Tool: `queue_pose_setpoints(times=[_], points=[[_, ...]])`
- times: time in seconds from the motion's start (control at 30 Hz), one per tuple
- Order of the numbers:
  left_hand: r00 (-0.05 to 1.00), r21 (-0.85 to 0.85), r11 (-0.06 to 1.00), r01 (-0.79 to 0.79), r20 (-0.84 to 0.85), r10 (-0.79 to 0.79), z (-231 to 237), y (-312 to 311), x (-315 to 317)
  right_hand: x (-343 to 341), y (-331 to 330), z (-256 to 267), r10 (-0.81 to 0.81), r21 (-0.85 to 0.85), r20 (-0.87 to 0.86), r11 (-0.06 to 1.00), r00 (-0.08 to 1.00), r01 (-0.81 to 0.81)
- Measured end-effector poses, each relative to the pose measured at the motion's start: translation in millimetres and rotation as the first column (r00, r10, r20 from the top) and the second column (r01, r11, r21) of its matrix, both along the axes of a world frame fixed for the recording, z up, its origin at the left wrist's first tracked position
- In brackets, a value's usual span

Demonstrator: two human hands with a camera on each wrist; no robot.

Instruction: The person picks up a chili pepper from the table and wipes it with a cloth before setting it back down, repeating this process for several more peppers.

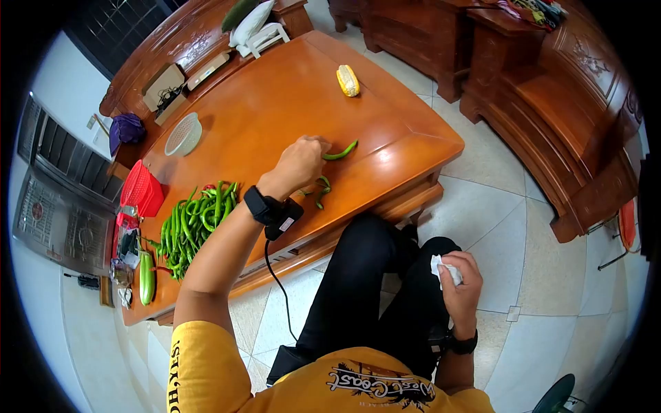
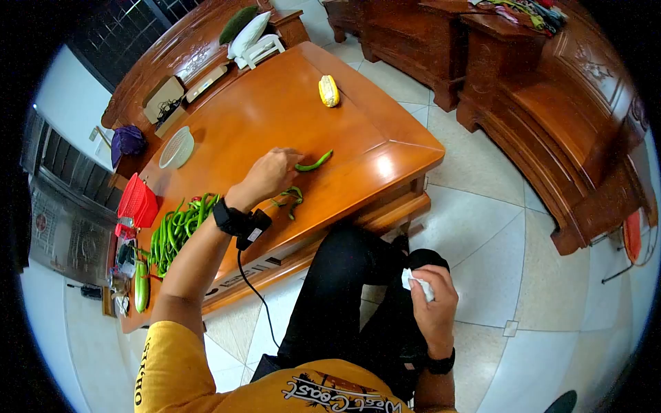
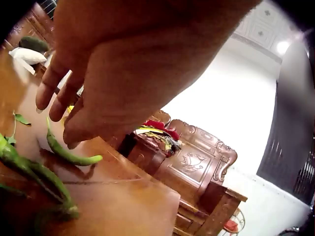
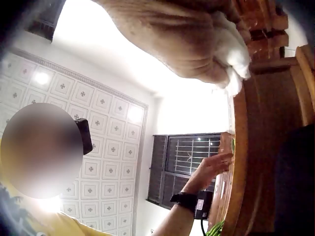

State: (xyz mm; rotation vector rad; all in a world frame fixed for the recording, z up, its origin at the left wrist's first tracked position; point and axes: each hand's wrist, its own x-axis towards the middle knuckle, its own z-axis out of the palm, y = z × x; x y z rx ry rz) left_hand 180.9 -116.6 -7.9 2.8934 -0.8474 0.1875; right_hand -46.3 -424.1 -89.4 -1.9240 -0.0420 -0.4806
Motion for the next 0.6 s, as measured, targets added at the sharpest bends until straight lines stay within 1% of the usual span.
queue_pose_setpoints(times=[0.03,0.13,0.23,0.33,0.43,0.47,0.5,0.53,0.57,0.6], points=[[0.999,0.046,0.999,-0.025,-0.018,0.026,-1.1,-2.0,2.5,-0.6,-0.8,-0.1,0.003,-0.003,0.000,1.000,1.000,-0.003],[0.966,0.161,0.972,-0.170,-0.167,0.197,5.4,-11.5,1.4,-2.1,-1.6,-1.2,-0.006,-0.010,0.005,1.000,1.000,0.006],[0.969,0.170,0.965,-0.200,-0.111,0.221,3.6,-15.1,-0.7,-2.8,-0.1,-1.6,-0.004,0.002,0.000,1.000,1.000,0.004],[0.959,0.255,0.945,-0.203,-0.146,0.245,4.5,-16.3,1.3,-2.7,0.7,-3.1,0.008,-0.002,0.007,1.000,1.000,-0.008],[0.944,0.245,0.931,-0.270,-0.123,0.306,18.0,-20.8,-10.5,-4.0,2.3,-0.7,0.012,0.015,0.006,1.000,1.000,-0.012],[0.960,0.112,0.970,-0.217,-0.158,0.233,21.1,-17.5,-14.8,-4.7,2.8,0.1,0.015,0.018,0.011,1.000,1.000,-0.015],[0.971,-0.025,0.987,-0.162,-0.184,0.154,24.3,-9.8,-19.5,-5.0,3.3,1.0,0.016,0.021,0.015,1.000,1.000,-0.016],[0.977,-0.162,0.981,-0.105,-0.202,0.071,30.4,-9.9,-28.0,-5.6,4.1,2.0,0.015,0.024,0.016,1.000,1.000,-0.016],[0.927,-0.294,0.941,-0.167,-0.371,0.049,36.5,-14.5,-40.4,-5.6,5.4,2.5,0.011,0.014,0.046,1.000,0.999,-0.012],[0.849,-0.403,0.881,-0.248,-0.528,-0.002,53.1,-25.4,-61.7,-4.6,7.2,2.8,0.004,0.004,0.074,1.000,0.997,-0.005]])
